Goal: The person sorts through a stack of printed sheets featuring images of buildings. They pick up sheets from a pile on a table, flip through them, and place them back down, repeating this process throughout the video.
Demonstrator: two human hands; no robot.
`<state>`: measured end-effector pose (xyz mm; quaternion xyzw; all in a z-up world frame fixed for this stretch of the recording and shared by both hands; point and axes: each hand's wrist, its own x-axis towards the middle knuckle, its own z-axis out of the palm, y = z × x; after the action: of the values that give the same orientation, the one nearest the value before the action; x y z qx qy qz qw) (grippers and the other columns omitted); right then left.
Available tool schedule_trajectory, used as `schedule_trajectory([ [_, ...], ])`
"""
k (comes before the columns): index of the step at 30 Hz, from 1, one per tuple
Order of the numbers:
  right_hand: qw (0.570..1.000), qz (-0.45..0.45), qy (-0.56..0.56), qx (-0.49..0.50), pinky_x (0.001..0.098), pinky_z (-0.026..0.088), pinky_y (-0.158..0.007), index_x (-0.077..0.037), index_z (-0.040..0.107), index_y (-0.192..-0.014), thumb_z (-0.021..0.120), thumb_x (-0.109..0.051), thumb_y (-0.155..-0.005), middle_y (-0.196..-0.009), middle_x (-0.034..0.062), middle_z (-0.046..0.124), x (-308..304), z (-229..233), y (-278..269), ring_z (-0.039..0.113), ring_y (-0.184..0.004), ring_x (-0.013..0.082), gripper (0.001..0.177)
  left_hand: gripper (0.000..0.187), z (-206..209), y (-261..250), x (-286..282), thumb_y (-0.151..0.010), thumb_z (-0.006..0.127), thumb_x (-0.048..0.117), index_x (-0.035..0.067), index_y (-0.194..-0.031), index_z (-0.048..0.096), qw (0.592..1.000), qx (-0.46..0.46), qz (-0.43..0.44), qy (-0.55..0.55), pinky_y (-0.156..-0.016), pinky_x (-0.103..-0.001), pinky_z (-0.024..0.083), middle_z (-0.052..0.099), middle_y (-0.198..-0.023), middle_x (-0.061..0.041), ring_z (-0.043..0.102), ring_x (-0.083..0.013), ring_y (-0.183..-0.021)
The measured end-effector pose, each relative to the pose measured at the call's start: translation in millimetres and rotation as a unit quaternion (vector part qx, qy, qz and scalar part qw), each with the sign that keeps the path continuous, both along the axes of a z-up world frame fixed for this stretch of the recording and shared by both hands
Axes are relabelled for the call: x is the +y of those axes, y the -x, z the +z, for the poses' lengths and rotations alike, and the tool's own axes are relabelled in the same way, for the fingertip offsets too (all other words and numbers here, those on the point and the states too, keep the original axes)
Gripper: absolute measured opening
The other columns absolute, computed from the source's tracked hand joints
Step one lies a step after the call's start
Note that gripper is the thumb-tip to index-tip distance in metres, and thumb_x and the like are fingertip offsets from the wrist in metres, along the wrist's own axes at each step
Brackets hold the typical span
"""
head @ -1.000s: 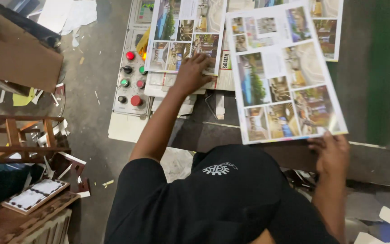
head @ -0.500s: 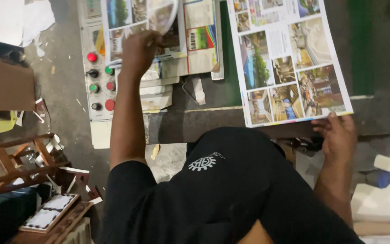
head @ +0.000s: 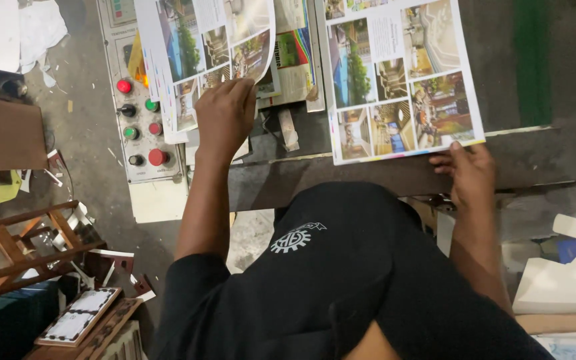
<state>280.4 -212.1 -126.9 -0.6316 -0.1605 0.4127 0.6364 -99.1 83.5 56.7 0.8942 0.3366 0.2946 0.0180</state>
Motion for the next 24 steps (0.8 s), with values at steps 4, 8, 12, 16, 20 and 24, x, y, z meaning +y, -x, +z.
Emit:
schedule_trajectory([
  [4,1.0,0.012,0.016,-0.019,0.0289,0.057,-0.063,0.001,0.06,-0.122,0.062,-0.014,-0.111,-0.103,0.0118,0.073,33.2,-5.8,-6.4,0.074,-0.082,0.0211,0.019,0.006,1.0,1.6,-2.7,-0.099,0.073,0.012,0.007,-0.098,0.073,1.0,-0.004,0.01,0.011,-0.07,-0.042,0.054,0.076,-0.094,-0.01,0.07,-0.0313,-0.078],
  [8,1.0,0.016,0.01,-0.022,0.0293,0.056,-0.061,0.0,0.06,-0.123,0.062,-0.016,-0.111,-0.104,0.0124,0.072,61.6,-4.9,-18.0,0.072,-0.08,0.0193,0.02,0.006,1.6,2.6,-1.0,-0.099,0.073,0.012,0.007,-0.101,0.074,1.0,-0.026,0.002,0.003,-0.071,-0.043,0.054,0.076,-0.098,-0.011,0.071,-0.0324,-0.082],
  [12,0.999,0.026,0.035,-0.009,0.029,0.056,-0.06,-0.002,0.056,-0.131,0.06,-0.019,-0.111,-0.108,0.0152,0.075,72.4,2.9,-22.3,0.072,-0.079,0.0177,0.027,0.006,7.3,3.2,-5.6,-0.098,0.075,0.011,0.006,-0.102,0.074,0.999,-0.045,0.014,0.006,-0.073,-0.043,0.056,0.076,-0.102,-0.012,0.072,-0.0332,-0.084],
  [16,0.999,0.007,0.037,0.006,0.0282,0.056,-0.06,-0.009,0.051,-0.147,0.059,-0.017,-0.107,-0.106,0.0154,0.075,65.1,-0.5,-9.0,0.072,-0.078,0.0175,0.042,0.009,4.8,-8.3,-21.6,-0.096,0.076,0.009,0.005,-0.103,0.075,0.997,-0.083,-0.003,0.008,-0.075,-0.041,0.058,0.076,-0.106,-0.013,0.073,-0.032,-0.088],
  [20,0.994,0.091,0.063,-0.022,0.0275,0.056,-0.063,-0.007,0.054,-0.147,0.059,-0.018,-0.105,-0.11,0.012,0.076,78.0,11.3,30.3,0.072,-0.081,0.0165,0.044,0.015,-16.8,-44.0,-41.9,-0.092,0.079,0.011,0.003,-0.104,0.074,0.988,-0.107,-0.111,0.032,-0.078,-0.041,0.059,0.074,-0.108,-0.014,0.073,-0.0312,-0.093],
  [24,0.966,0.256,0.007,-0.025,0.0237,0.056,-0.067,-0.008,0.058,-0.143,0.058,-0.02,-0.104,-0.111,0.0073,0.077,98.9,39.1,72.1,0.072,-0.086,0.0131,0.041,0.017,-53.4,-89.1,-69.3,-0.093,0.077,0.019,0.004,-0.1,0.072,0.982,-0.048,-0.174,0.049,-0.085,-0.043,0.057,0.073,-0.111,-0.012,0.071,-0.0306,-0.098],
])
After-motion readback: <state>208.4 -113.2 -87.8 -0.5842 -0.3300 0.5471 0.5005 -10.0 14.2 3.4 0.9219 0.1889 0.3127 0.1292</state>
